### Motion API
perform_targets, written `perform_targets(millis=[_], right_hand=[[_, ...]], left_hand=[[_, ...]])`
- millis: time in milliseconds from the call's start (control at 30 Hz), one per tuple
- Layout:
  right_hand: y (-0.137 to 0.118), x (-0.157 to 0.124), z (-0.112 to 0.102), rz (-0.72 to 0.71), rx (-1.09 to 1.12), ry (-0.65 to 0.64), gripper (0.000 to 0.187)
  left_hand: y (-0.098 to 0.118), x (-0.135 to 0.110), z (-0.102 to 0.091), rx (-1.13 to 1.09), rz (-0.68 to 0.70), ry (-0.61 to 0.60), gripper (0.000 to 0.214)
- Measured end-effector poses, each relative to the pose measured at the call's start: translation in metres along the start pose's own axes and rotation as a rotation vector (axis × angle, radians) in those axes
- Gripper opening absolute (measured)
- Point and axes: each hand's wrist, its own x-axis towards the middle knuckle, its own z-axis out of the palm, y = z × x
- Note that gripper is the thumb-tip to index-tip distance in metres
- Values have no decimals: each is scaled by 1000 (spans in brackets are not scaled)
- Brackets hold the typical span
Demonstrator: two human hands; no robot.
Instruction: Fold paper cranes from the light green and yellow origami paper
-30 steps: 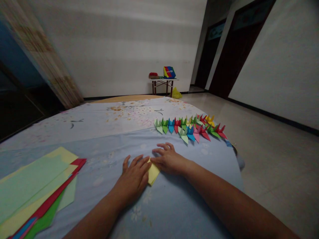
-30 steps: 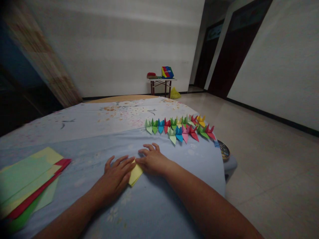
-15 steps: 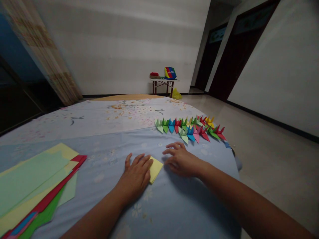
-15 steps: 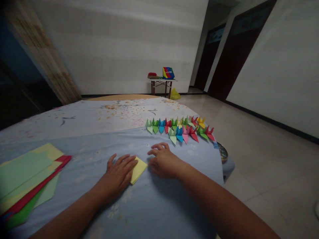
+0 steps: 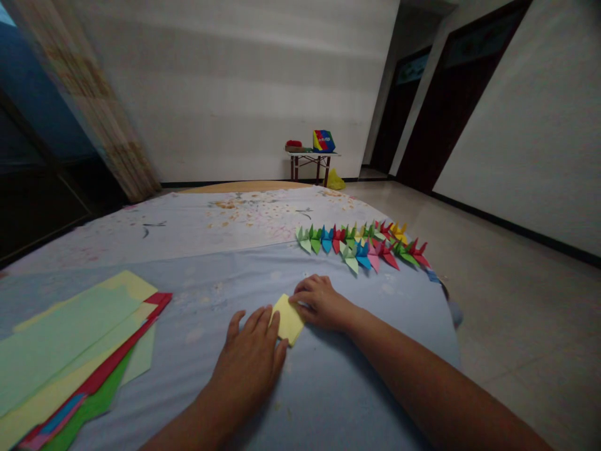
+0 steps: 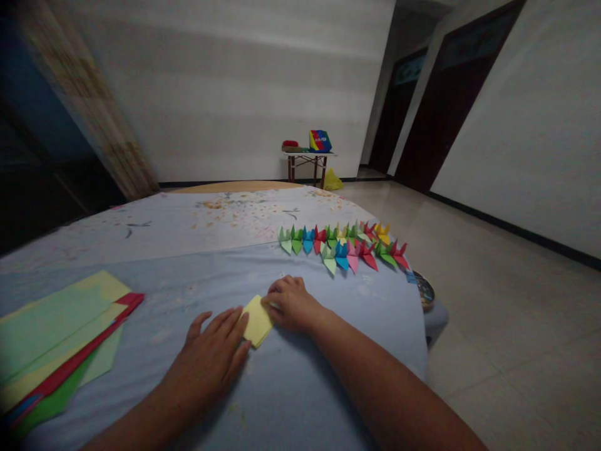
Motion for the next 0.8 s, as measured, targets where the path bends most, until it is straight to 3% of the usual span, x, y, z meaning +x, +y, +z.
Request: perform_targets(millis=[433,600,800], right_hand=[[-4,3,-2,26,-28,-2,32],[-15,5,-2,-43,-87,-142,35],[-3,7,-2,114,-176,-155,37]], left_hand=[[8,-4,11,34,-27,-49,48],[7,-7,19,16,7,-10,47],[6,-8,19,-1,21,-22,48]])
